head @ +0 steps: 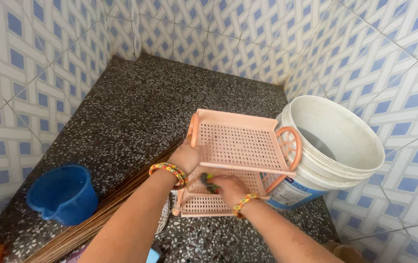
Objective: The person scrubs a small pink plastic rack with a green sponge, rinses it with water from a blue mug and a bucket, and then organizes toiletries including soap, shampoo, and a razor on the clean rack.
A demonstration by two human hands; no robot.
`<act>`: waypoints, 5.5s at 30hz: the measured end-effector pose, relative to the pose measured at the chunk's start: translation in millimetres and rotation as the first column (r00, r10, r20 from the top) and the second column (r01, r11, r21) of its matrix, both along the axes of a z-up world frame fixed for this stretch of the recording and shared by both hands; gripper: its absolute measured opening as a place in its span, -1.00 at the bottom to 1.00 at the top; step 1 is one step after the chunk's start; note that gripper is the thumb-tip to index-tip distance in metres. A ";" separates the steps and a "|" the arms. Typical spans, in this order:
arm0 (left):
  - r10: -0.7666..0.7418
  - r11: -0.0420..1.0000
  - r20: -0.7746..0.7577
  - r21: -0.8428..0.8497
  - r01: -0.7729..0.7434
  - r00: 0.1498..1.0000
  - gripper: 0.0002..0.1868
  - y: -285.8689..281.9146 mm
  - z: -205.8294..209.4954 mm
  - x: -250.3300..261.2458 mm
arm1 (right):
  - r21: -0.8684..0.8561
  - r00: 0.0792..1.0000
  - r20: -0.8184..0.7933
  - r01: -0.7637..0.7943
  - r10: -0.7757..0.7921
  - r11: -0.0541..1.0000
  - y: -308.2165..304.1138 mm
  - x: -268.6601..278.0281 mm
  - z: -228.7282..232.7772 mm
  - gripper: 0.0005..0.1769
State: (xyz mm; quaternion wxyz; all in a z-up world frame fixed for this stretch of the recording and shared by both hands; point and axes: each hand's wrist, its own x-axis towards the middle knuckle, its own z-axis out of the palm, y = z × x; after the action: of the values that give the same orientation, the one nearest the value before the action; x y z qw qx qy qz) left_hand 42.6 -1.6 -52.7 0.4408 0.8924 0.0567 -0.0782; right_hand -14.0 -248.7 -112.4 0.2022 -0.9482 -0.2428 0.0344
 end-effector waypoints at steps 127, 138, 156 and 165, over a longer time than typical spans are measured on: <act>-0.088 0.992 0.151 0.103 0.073 0.985 -0.10 8.2 -28.9 -34.5 | 0.464 0.692 0.512 0.277 -0.510 0.841 -55.6 -38.9 125.6 -0.32; -0.051 0.977 0.085 0.213 0.032 0.995 -0.45 -0.8 -39.7 -10.8 | -0.032 0.896 0.435 0.115 -0.090 0.993 38.0 -54.2 42.4 -0.31; -0.125 0.944 0.125 0.321 0.079 0.984 -0.30 14.8 -76.2 15.8 | 0.106 0.905 0.265 0.315 -0.332 0.943 -61.7 -75.4 -14.3 -0.26; -0.145 0.935 -0.010 0.325 0.141 0.989 -0.27 22.6 -59.5 -7.3 | -0.426 0.927 -0.109 0.283 -0.359 0.859 -80.7 28.8 -120.7 -0.49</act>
State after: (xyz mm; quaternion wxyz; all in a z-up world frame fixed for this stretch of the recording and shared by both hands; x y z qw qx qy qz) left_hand 35.3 21.0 -112.2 0.2815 0.9550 0.0007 -0.0932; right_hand 14.7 -329.5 -233.1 0.0270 -0.9890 -0.0485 0.1373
